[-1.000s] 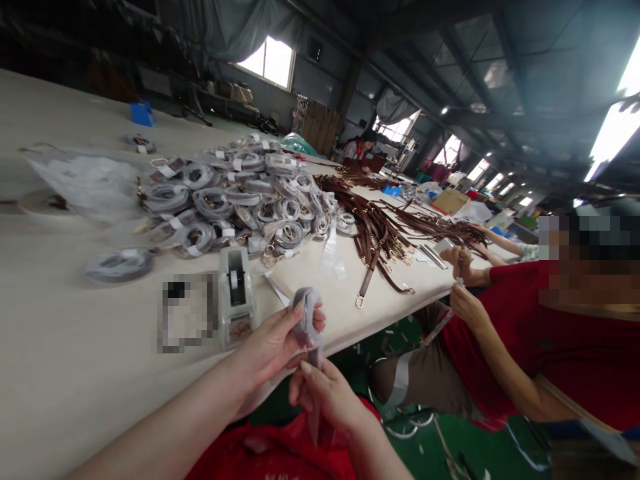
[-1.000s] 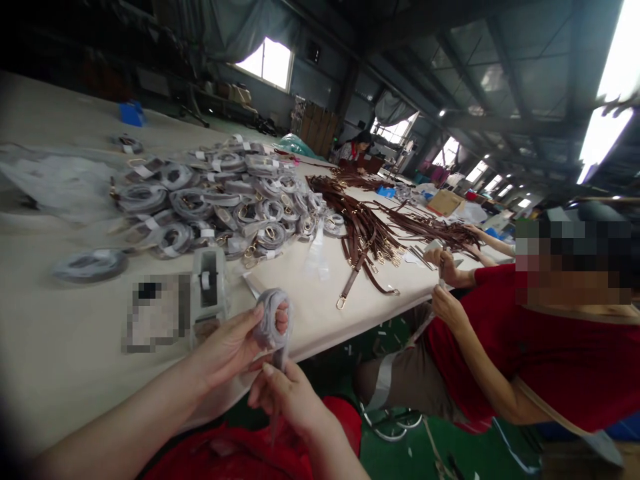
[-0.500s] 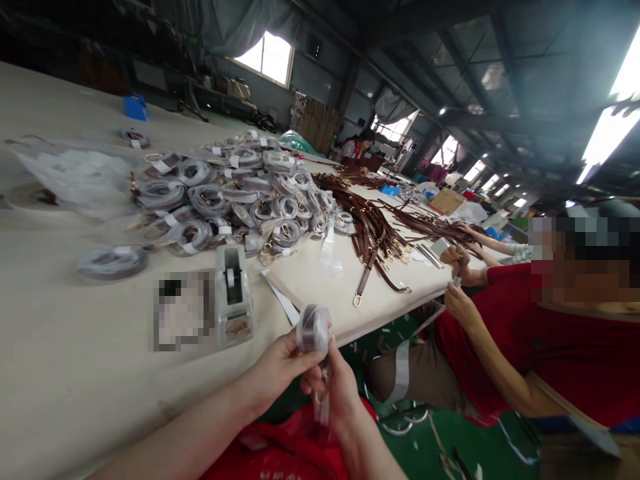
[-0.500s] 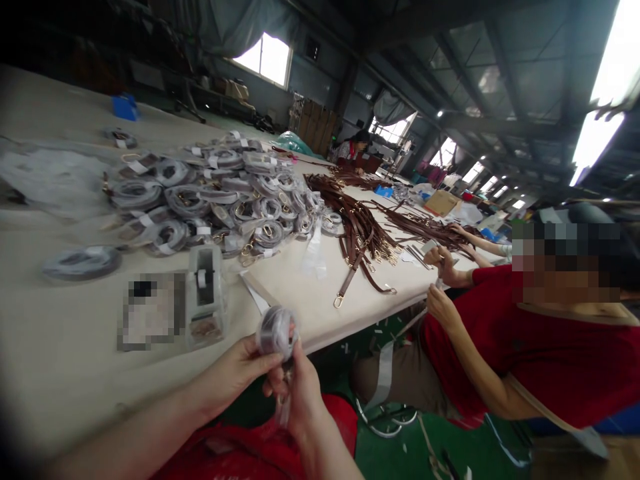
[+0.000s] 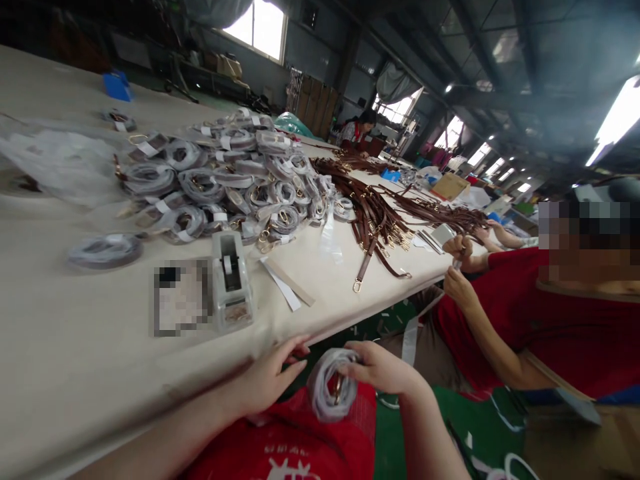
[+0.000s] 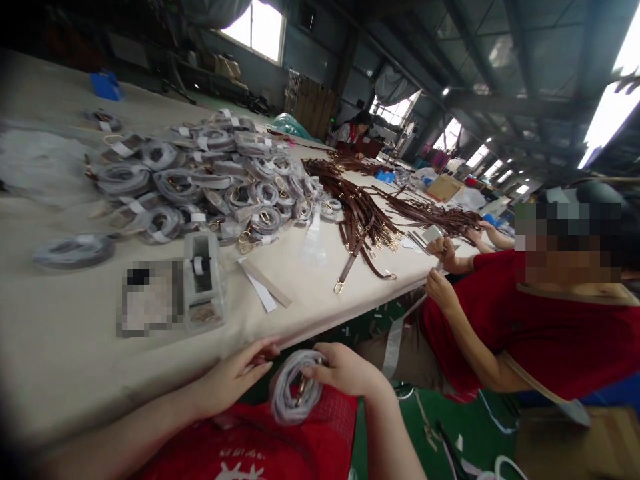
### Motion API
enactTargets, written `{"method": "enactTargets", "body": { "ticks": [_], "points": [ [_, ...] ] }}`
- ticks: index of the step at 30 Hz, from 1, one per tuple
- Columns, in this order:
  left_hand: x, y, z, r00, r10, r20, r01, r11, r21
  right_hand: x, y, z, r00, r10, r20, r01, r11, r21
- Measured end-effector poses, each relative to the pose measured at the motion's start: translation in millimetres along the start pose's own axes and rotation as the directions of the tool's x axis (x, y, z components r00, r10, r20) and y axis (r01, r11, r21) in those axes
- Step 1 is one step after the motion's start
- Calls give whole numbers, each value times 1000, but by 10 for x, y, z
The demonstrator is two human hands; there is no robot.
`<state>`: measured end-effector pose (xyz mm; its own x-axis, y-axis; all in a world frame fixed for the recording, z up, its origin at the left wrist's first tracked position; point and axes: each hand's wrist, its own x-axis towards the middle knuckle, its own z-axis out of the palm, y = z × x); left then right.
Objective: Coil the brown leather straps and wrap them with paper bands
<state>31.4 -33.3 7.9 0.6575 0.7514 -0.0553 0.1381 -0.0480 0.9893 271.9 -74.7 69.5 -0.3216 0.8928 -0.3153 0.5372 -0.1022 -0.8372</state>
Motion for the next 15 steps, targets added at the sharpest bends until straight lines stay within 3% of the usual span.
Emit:
{"method": "enactTargets", "body": {
  "ticks": [2, 4, 8, 11, 15],
  "points": [
    [-13, 17, 52, 999, -4, 45, 0, 995, 103, 11, -22, 90, 998, -20, 64, 38, 959, -281],
    [-6, 76, 96, 995, -16, 100, -3, 984, 180, 66, -26, 239, 996, -45, 79, 71, 925, -374],
    [8, 128, 92, 977, -156, 145, 122, 968, 221, 99, 18, 365, 982, -20, 187, 64, 971, -231],
    [-20, 44, 92, 941, -228, 251, 219, 974, 61, 42, 87, 290, 971, -73, 227, 84, 996, -40],
    [-84, -68, 203, 950, -231, 209, 270, 945, -183, 4, 216, 252, 986, -61, 153, 61, 998, 3]
  ]
}}
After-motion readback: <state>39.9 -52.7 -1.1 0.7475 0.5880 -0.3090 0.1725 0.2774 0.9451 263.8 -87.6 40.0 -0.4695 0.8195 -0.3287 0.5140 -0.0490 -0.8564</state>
